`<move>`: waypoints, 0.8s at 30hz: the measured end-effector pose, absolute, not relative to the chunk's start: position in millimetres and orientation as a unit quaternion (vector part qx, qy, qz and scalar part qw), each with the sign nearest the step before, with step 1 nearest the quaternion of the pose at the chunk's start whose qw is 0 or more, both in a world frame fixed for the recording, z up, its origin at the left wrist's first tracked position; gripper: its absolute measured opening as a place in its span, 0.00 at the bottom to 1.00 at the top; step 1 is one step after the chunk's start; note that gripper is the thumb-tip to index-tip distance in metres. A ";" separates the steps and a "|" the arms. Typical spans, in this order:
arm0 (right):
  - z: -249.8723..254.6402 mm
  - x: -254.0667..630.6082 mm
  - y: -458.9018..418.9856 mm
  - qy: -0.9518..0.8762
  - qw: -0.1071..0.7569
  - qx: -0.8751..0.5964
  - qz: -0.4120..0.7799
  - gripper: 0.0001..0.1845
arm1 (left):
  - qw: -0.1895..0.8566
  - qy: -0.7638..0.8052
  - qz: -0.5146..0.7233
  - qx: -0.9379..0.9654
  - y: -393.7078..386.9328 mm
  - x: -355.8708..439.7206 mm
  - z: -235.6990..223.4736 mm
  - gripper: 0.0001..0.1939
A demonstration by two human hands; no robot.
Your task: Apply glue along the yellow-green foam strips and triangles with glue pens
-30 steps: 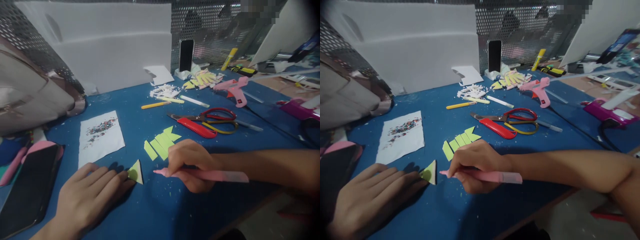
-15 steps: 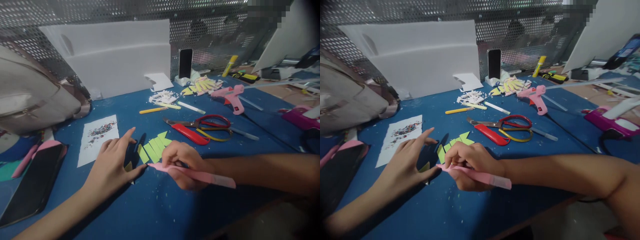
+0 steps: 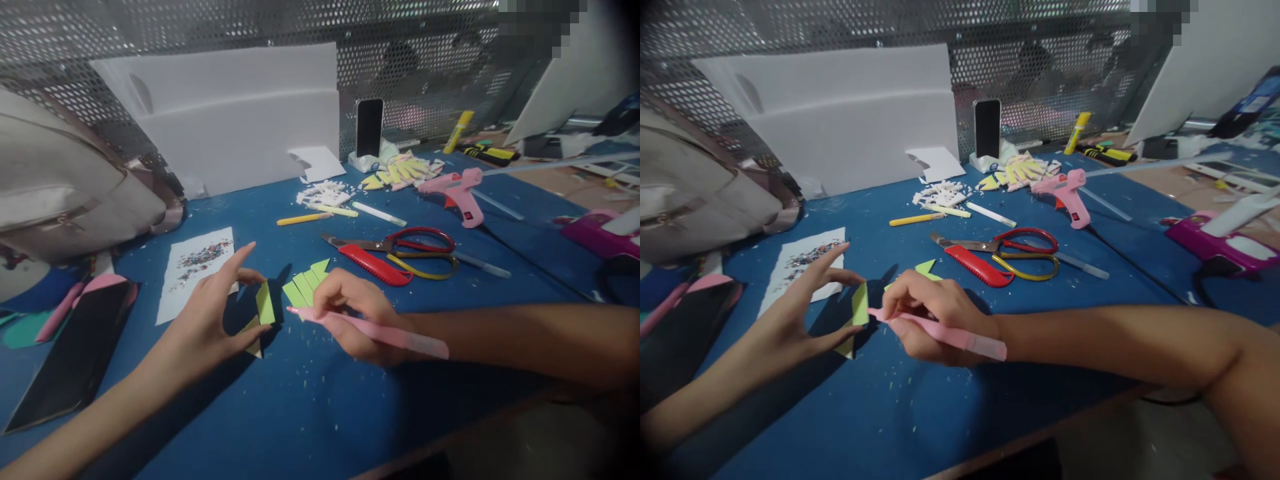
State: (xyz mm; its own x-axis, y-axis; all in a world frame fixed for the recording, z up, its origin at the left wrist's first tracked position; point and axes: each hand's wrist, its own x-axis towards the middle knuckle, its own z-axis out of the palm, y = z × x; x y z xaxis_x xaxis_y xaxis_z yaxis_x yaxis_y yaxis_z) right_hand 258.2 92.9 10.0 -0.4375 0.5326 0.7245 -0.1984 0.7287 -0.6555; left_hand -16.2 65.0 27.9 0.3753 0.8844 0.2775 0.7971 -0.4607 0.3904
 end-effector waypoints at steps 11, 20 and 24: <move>10.9 259.4 91.5 -0.715 0.482 -0.155 0.482 0.02 | 0.114 0.535 0.260 0.796 44.9 -10.6 19.0 0.48; 14.7 257.8 108.6 -0.675 0.474 -0.197 0.529 0.06 | 0.089 0.522 0.247 0.811 37.8 8.3 6.6 0.48; 13.1 258.4 115.1 -0.654 0.494 -0.215 0.531 0.08 | 0.060 0.513 0.245 0.821 29.0 10.9 7.1 0.45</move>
State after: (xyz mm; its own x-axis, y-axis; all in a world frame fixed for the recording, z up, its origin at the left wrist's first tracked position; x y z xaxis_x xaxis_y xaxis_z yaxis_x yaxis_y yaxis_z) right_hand 258.4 115.1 13.1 -0.4205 0.8056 0.4173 -0.2435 0.3428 -0.9073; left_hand 10.9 29.0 7.1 0.3537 0.8713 0.3401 0.8127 -0.4663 0.3494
